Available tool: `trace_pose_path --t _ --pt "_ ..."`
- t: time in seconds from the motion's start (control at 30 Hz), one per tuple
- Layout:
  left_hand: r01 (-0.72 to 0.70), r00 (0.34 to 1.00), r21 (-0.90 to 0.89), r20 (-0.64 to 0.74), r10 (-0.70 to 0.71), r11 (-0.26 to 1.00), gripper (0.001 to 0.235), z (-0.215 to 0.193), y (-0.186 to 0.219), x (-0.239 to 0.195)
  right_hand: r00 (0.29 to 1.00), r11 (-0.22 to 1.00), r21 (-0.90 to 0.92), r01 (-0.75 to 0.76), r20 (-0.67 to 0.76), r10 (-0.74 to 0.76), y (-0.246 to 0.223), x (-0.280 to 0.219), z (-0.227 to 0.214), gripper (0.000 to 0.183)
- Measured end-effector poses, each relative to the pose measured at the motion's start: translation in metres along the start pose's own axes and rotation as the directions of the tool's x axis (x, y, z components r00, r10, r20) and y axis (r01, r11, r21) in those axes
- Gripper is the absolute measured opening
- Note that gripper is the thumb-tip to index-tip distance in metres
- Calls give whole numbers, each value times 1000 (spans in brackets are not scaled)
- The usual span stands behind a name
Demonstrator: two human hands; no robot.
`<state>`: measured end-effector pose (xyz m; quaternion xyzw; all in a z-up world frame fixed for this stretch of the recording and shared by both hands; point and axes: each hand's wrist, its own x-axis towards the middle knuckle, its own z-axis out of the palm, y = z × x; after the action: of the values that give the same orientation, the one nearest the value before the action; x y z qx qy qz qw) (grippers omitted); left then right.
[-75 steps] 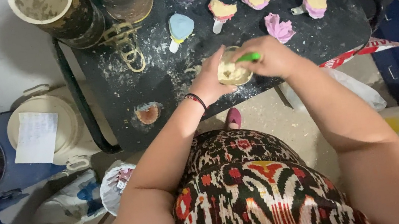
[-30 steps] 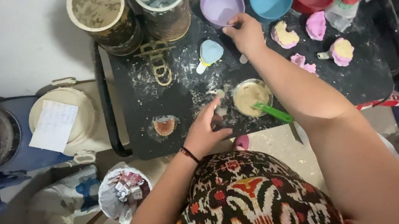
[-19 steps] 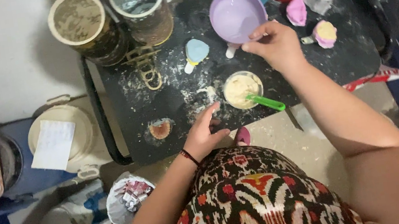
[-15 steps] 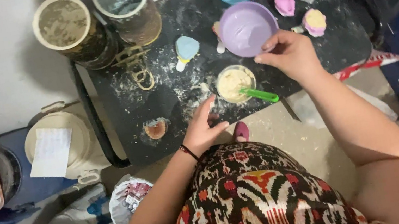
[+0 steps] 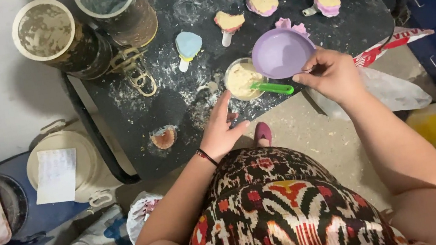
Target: The person mixes a yellow dough-like substance in a small bowl using a green spatula. They add a white powder from a container and a small amount of water from a purple bowl, continuing to mix the ingredients together.
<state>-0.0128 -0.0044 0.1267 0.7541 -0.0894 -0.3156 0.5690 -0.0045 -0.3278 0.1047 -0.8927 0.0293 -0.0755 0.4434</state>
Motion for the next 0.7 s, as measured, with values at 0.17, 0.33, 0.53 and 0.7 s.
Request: trace_pose_path --t 0.17,0.33,0.53,0.7 --pt "-10 1000 1 -1 10 1000 89 2 -7 -1 1000 1000 -28 9 -8 -10 2 -2 3 28" --pt "-28 1000 -3 -5 28 1000 90 2 -9 -3 1000 995 -100 10 -11 -11 -5 -2 1 26" --pt "-5 1000 -3 -2 5 1000 90 -1 -4 -5 999 996 -75 52 0 -52 -6 -1 0 25" --pt "-10 1000 -45 -9 10 999 91 0 -12 -3 998 994 -88 64 4 -64 -14 -1 0 24"
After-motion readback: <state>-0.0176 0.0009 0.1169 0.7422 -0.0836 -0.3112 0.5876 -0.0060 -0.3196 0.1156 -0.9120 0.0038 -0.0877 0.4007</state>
